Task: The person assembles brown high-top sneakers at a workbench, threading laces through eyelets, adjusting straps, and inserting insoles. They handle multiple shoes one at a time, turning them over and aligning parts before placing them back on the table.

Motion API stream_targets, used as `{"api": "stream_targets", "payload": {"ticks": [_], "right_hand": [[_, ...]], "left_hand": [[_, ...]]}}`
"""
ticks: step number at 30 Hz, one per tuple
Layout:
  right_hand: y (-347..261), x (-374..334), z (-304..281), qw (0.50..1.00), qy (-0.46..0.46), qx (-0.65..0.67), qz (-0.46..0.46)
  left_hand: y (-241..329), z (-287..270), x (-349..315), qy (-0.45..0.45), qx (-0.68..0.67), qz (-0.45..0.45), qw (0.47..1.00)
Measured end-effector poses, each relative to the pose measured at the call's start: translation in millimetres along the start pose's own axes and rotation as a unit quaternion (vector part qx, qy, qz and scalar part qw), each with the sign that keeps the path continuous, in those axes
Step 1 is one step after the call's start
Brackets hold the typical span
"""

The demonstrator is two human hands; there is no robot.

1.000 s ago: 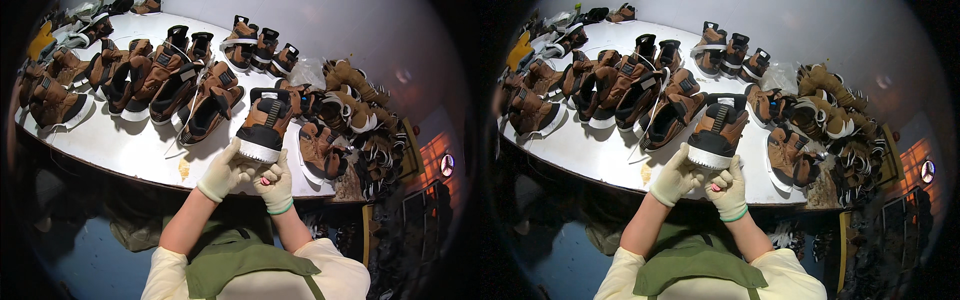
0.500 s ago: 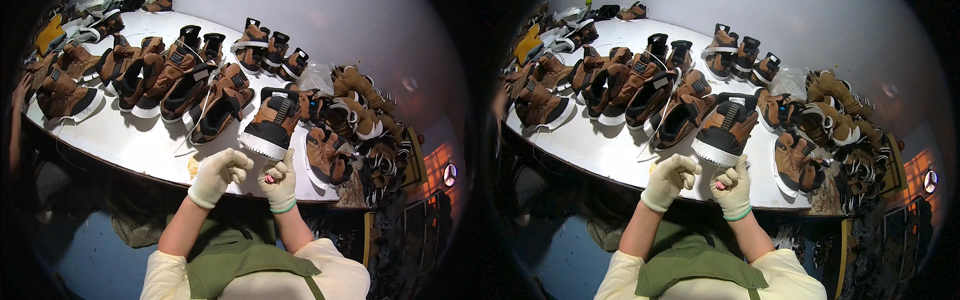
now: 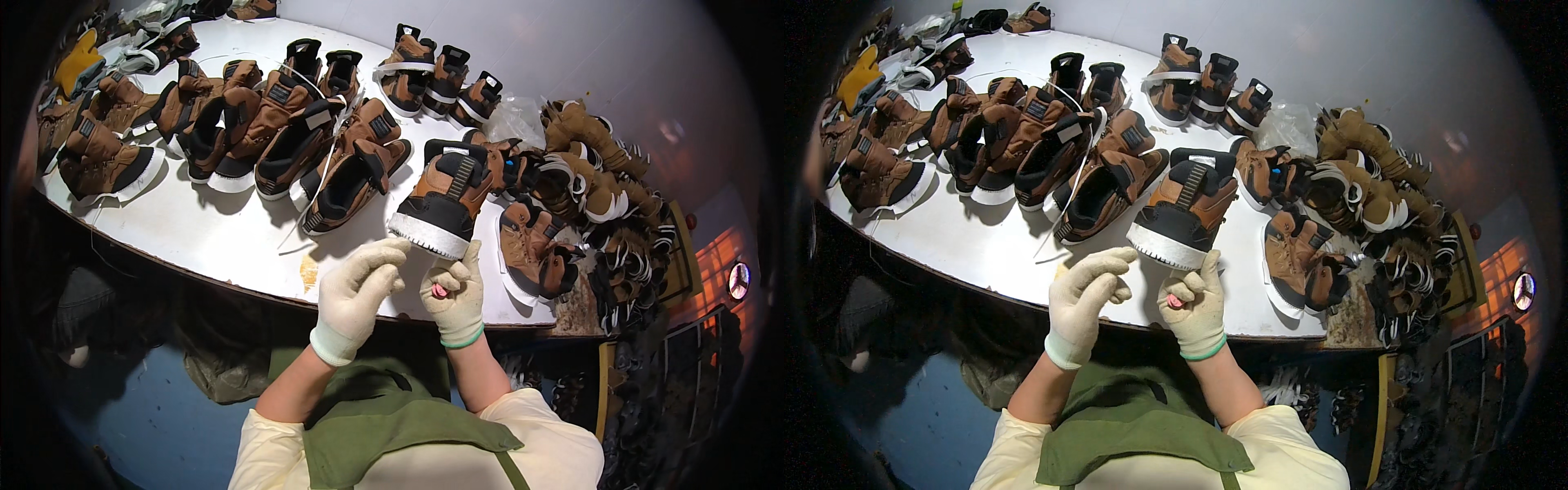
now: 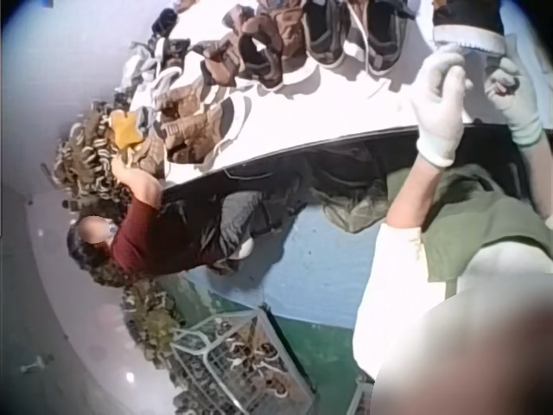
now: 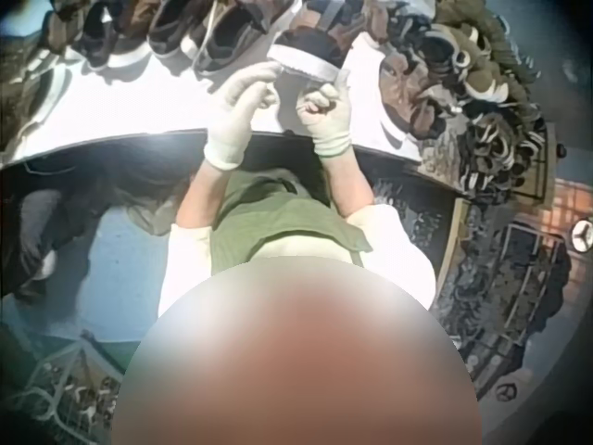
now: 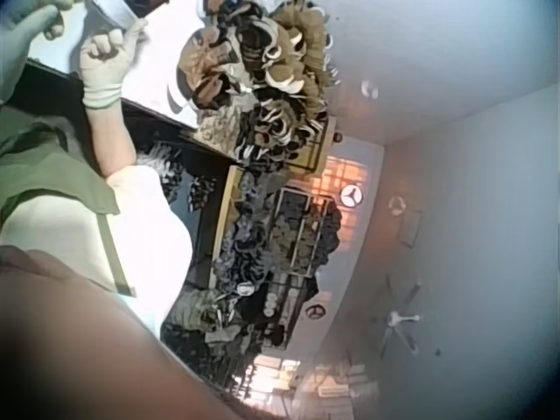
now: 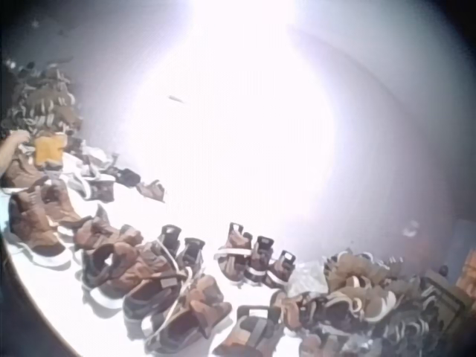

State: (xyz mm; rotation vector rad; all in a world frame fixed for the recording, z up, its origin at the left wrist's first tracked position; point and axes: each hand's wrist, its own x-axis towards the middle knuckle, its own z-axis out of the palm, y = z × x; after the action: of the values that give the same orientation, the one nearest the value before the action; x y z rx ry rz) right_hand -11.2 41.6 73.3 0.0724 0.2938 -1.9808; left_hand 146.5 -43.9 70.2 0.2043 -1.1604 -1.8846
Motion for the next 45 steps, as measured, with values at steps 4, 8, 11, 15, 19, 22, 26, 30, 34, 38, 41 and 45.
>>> {"api": "stream_targets", "payload": {"ticks": [4,8,11,15,19,22,26,30,34,38,41,45], "right_hand": [[-5,1,-11,0.998,-0.06,-0.01,0.021],[-4,-2,-9,0.999,-0.037,0.008,0.022],[-4,-3,-9,0.998,-0.052,0.014,0.028],[-5,-4,-10,0.998,-0.063,-0.007,0.03],[-3,-5,-8,0.998,-0.051,0.006,0.033],[-4,-5,-8,0.997,-0.058,0.008,0.045],[-4,-6,-8,0.996,-0.072,-0.036,0.049],[-3,-5,-9,0.996,-0.062,-0.06,0.039],[-3,-5,-11,0.995,-0.059,-0.064,0.051],[-4,-7,-15,0.994,-0.065,-0.056,0.06],[-5,-9,-14,0.994,-0.085,-0.031,0.062],[-12,-8,-22,0.991,-0.117,0.004,0.066]], "left_hand": [[-5,7,-2,0.002,0.029,0.011,1.0],[-3,10,-4,-0.007,0.068,0.032,0.997],[-5,11,-4,-0.015,0.105,0.062,0.992],[-10,12,-5,-0.007,0.162,0.124,0.979],[-10,15,-5,-0.002,0.192,0.136,0.972],[-9,16,-5,-0.005,0.212,0.149,0.966],[-6,17,-4,-0.009,0.241,0.158,0.957],[-3,17,-2,-0.012,0.283,0.196,0.939],[-2,19,-3,-0.013,0.316,0.216,0.924],[-1,20,-1,-0.023,0.313,0.219,0.924],[-4,25,-3,-0.017,0.294,0.22,0.93],[-19,22,-8,-0.073,0.22,0.178,0.956]]}}
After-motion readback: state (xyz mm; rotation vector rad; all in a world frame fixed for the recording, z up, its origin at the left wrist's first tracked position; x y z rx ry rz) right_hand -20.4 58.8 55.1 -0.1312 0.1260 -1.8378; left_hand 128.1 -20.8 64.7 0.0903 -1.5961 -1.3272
